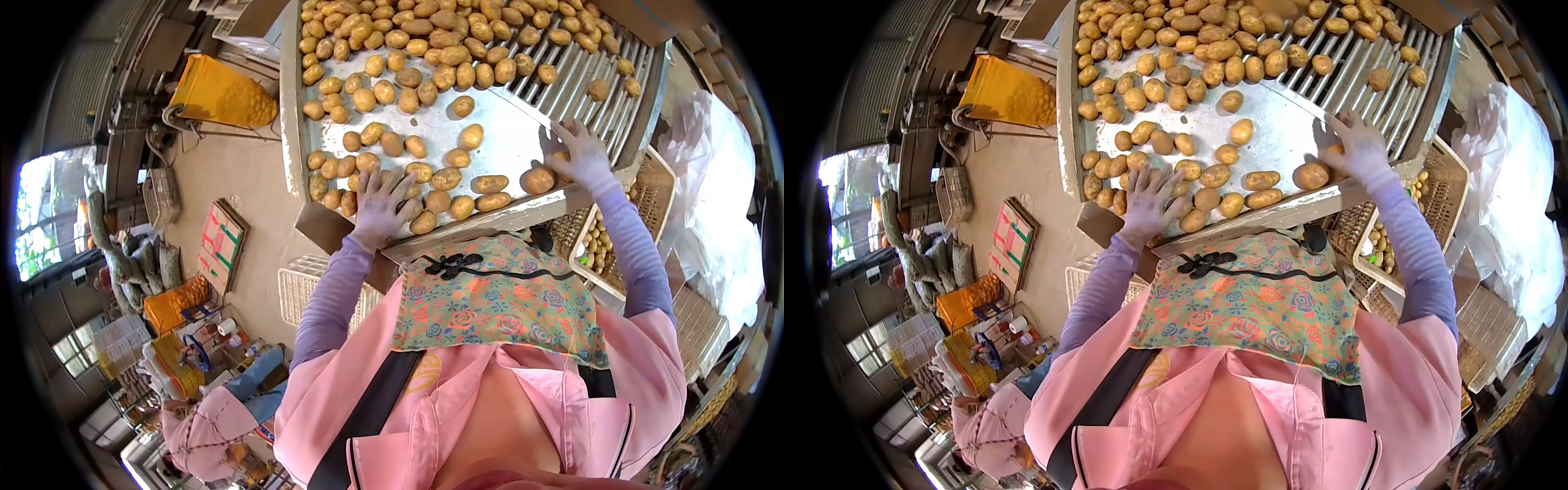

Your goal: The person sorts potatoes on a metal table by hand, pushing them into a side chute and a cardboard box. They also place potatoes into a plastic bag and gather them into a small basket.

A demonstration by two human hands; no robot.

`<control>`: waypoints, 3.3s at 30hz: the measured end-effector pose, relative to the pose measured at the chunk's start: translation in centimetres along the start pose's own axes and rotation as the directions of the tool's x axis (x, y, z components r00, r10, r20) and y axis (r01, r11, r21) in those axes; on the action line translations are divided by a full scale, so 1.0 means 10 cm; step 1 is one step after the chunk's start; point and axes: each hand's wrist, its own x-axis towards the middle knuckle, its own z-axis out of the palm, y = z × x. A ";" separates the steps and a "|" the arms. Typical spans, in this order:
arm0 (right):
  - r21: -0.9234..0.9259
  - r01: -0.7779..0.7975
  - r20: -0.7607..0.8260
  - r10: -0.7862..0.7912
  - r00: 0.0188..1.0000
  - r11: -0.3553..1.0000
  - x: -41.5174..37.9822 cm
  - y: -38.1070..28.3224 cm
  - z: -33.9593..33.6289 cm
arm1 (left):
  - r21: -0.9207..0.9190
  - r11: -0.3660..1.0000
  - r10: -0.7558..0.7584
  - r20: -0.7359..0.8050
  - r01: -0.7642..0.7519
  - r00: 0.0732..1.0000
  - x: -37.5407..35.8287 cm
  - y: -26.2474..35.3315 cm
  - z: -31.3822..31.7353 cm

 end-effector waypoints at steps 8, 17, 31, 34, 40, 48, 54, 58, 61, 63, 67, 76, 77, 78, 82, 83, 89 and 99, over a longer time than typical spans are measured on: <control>0.407 0.019 0.358 -0.179 0.916 0.913 -0.04 -1.10 0.11 | 0.086 0.983 -0.165 0.044 0.160 0.985 -0.78 -0.89 -0.41; 0.522 0.575 -0.031 -0.659 0.751 0.631 0.43 -2.12 0.44 | 0.340 0.657 -0.700 -0.060 0.674 0.712 0.60 -0.37 0.33; 0.937 0.061 -0.329 0.809 0.488 0.345 1.77 2.72 0.94 | 0.003 0.918 0.393 -0.142 -0.397 0.908 2.25 -0.57 -0.47; 0.982 -0.133 -0.014 0.762 0.647 0.131 2.05 2.03 0.04 | 0.118 0.887 0.442 0.062 -0.446 0.895 3.64 -0.52 -1.14; 0.895 -0.020 -0.234 0.506 0.831 0.446 2.12 2.32 0.32 | 0.061 0.997 -0.053 0.065 0.049 0.996 6.03 -0.94 -1.21; 0.947 0.211 -0.308 0.504 0.807 0.241 3.37 2.94 0.45 | -0.519 0.836 -0.087 0.195 0.178 0.977 7.35 -3.03 0.06; 0.895 0.351 -0.249 0.342 0.906 -0.277 3.73 2.16 0.20 | -0.596 0.803 0.193 0.221 -0.024 0.956 6.80 -2.66 -0.07; 0.914 0.242 -0.179 0.210 0.961 -0.325 3.93 1.72 0.22 | -0.790 0.275 -0.229 0.500 0.548 0.835 6.23 -1.61 -0.36; 0.958 0.172 -0.144 0.132 0.981 -0.230 3.78 1.21 0.23 | -0.469 0.883 0.183 0.358 0.007 0.915 5.77 -1.73 -0.21; 0.969 0.069 -0.071 -0.003 0.997 -0.237 3.47 0.83 0.05 | 0.000 0.924 0.361 0.330 -0.382 0.872 5.46 -1.68 -0.09; 0.926 -0.025 -0.072 -0.242 0.968 -0.377 3.07 0.17 0.41 | 0.395 0.808 0.247 0.447 -0.438 0.860 4.55 -0.91 -0.12; 0.578 0.269 -0.315 -0.093 0.944 0.770 1.18 -0.47 -0.07 | -0.005 0.991 -0.132 -0.290 0.137 0.948 1.81 -0.35 -0.44; 0.428 0.336 -0.441 -0.131 0.888 0.839 0.93 -0.49 -0.05 | -0.014 0.980 -0.193 -0.285 0.198 0.939 1.38 -0.35 -0.32; 0.437 0.513 -0.525 -0.254 0.812 0.738 0.70 -0.59 0.04 | -0.012 0.980 -0.197 -0.252 0.201 0.948 0.94 -0.33 -0.15; 0.525 0.715 -0.349 -0.650 0.675 0.462 0.07 -1.17 0.49 | 0.126 0.980 -0.153 -0.005 0.152 0.988 0.02 0.08 0.02; 0.435 0.731 -0.261 -0.703 0.662 0.526 0.06 -1.33 0.65 | 0.091 0.986 -0.135 -0.047 0.139 0.990 0.06 0.02 0.05; 0.256 0.758 -0.141 -0.752 0.644 0.600 0.55 -1.94 0.62 | 0.198 0.974 -0.086 -0.127 0.110 0.988 0.31 -0.38 0.14; 0.169 0.842 -0.083 -0.843 0.531 0.513 0.45 -2.06 0.45 | 0.082 0.928 -0.368 0.048 0.363 0.929 -0.85 -0.58 -0.22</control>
